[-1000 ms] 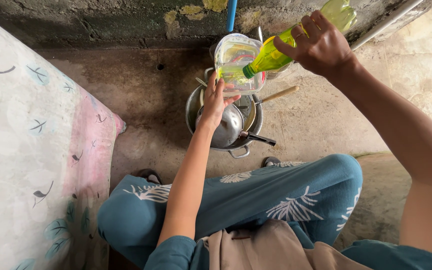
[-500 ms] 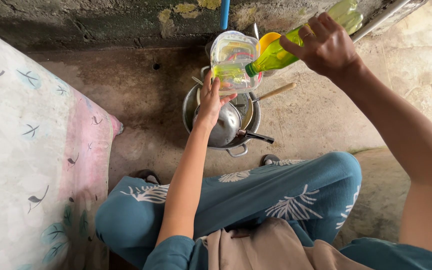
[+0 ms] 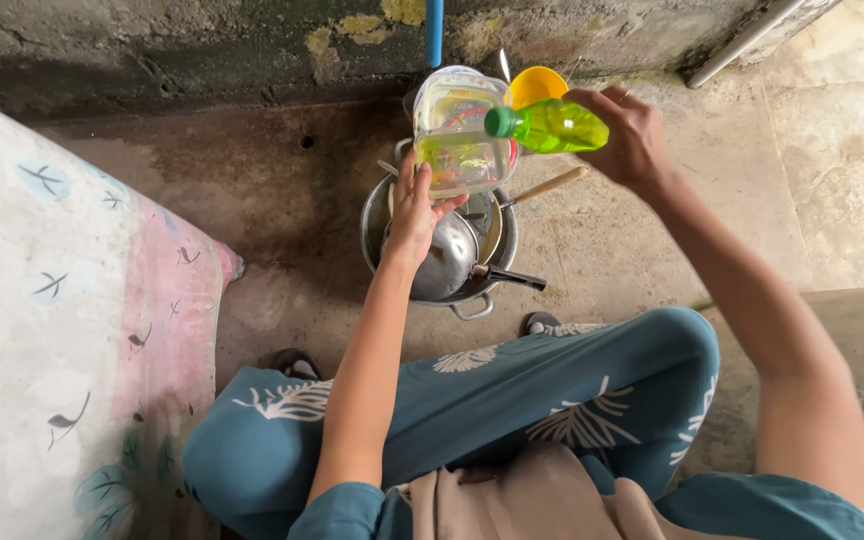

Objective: The recorder is washing a variety of dishes and plastic containers using a sponge and soap at a floor-level faucet.

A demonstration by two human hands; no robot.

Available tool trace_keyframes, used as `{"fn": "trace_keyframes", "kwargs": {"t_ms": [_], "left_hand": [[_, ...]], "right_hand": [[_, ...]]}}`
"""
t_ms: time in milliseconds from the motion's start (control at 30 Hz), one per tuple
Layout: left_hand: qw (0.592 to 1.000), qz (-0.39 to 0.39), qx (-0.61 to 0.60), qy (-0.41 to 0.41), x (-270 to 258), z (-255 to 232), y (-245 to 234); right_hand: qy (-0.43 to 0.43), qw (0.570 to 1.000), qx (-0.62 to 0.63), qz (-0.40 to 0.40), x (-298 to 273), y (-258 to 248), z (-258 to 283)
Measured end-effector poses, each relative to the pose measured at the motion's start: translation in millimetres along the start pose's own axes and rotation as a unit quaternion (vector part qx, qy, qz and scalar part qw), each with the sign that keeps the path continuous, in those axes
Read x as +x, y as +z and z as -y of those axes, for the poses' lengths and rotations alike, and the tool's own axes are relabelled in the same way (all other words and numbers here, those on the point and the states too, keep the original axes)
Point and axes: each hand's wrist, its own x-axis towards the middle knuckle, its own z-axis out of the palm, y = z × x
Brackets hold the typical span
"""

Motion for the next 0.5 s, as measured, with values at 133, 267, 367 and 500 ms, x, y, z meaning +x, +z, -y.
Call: {"fn": "trace_keyframes", "kwargs": {"t_ms": [133,267,367,500], "left_hand": [[1.0,-0.002,0.01,-0.001,-2,-4,4],[1.0,0.004,0.003,-0.009,-2,1,1],[1.0,0.001,0.0,-0.007,0,7,-2],[0.999,-0.029,0.0,-0.033,5,10,-5]], "right_hand": [[0.184,0.934,0.303,-0.036,-9,14,14],[0.323,0.752,0.562,-0.118,-12,39,-19],[0.313,0.609,0.685,-0.249,23,23,-56],[0.267,0.649,0.625,-0.341,97,-31,-92]]}}
